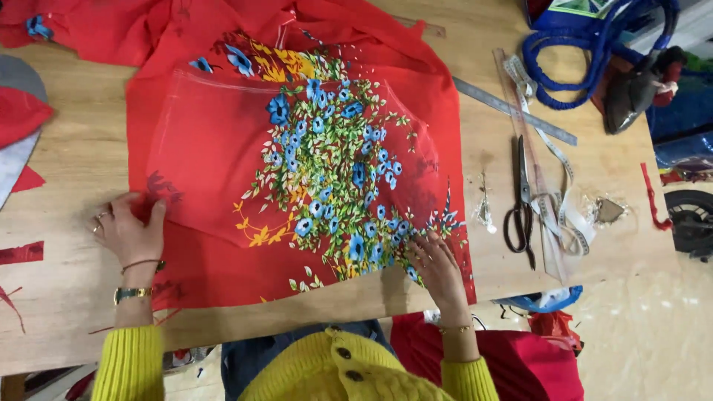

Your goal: A person measures and cuts out garment pieces from red floral fabric using a ruler and tailor scissors on a wooden table.

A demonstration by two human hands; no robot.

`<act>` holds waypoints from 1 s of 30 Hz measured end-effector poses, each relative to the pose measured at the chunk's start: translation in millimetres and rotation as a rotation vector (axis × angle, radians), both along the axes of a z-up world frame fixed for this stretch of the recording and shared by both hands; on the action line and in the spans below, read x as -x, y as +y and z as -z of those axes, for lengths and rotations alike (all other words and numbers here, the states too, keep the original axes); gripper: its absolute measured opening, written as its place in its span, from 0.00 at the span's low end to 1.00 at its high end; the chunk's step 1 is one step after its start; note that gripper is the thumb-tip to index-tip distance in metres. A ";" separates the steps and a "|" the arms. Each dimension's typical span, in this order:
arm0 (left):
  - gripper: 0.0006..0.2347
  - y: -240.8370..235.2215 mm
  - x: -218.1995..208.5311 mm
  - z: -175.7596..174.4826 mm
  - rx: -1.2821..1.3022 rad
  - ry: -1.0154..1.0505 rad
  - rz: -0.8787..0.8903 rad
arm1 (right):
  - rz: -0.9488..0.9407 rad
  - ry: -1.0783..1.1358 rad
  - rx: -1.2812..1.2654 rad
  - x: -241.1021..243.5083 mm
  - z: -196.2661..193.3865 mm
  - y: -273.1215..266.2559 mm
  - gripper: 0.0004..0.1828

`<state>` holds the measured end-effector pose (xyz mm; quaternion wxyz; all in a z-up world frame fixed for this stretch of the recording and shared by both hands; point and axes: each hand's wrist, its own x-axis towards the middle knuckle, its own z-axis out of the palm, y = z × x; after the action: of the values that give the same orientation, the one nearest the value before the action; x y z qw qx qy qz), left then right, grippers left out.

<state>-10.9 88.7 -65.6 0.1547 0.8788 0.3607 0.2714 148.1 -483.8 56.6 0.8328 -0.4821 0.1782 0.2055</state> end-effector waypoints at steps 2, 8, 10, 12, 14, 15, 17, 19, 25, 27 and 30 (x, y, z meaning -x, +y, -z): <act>0.18 -0.4 -6.3 -0.7 0.015 0.005 -0.006 | 0.016 -0.002 -0.005 -0.7 1.4 3.3 0.20; 0.12 16.3 -14.4 30.7 -0.099 0.003 0.029 | 0.075 -0.053 -0.045 -3.3 14.5 10.1 0.21; 0.09 17.7 -16.9 33.2 -0.087 0.014 0.032 | 0.031 -0.046 -0.028 -6.6 27.5 4.6 0.20; 0.05 17.6 -20.1 25.2 -0.157 0.027 0.038 | -0.030 -0.099 -0.072 -14.0 51.9 -2.8 0.16; 0.08 14.4 -25.1 16.1 -0.101 0.015 -0.007 | 0.015 -0.076 0.001 -9.9 23.8 18.6 0.18; 0.10 12.6 -25.8 12.9 -0.040 0.003 -0.038 | 0.074 -0.051 0.081 -7.1 10.3 29.0 0.20; 0.13 12.9 -26.1 6.9 -0.041 0.004 -0.074 | 0.057 -0.078 0.078 -9.7 19.4 27.2 0.17; 0.16 12.6 -28.1 2.5 -0.042 0.003 -0.110 | 0.041 -0.107 0.073 -13.1 25.7 24.1 0.14; 0.19 13.0 -33.1 0.4 0.042 0.091 -0.194 | 0.043 -0.180 0.250 -20.5 45.0 8.3 0.13; 0.19 14.0 -34.6 0.8 0.038 0.138 -0.175 | 0.043 -0.235 0.089 -24.5 57.0 -4.6 0.15; 0.16 7.0 -34.1 -9.4 0.085 0.268 -0.199 | 0.031 -0.183 0.102 -26.1 79.9 -22.7 0.18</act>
<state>23.2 95.8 -56.2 0.1147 0.8598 0.4743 0.1505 174.2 -506.5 -23.2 0.8231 -0.5378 0.1188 0.1384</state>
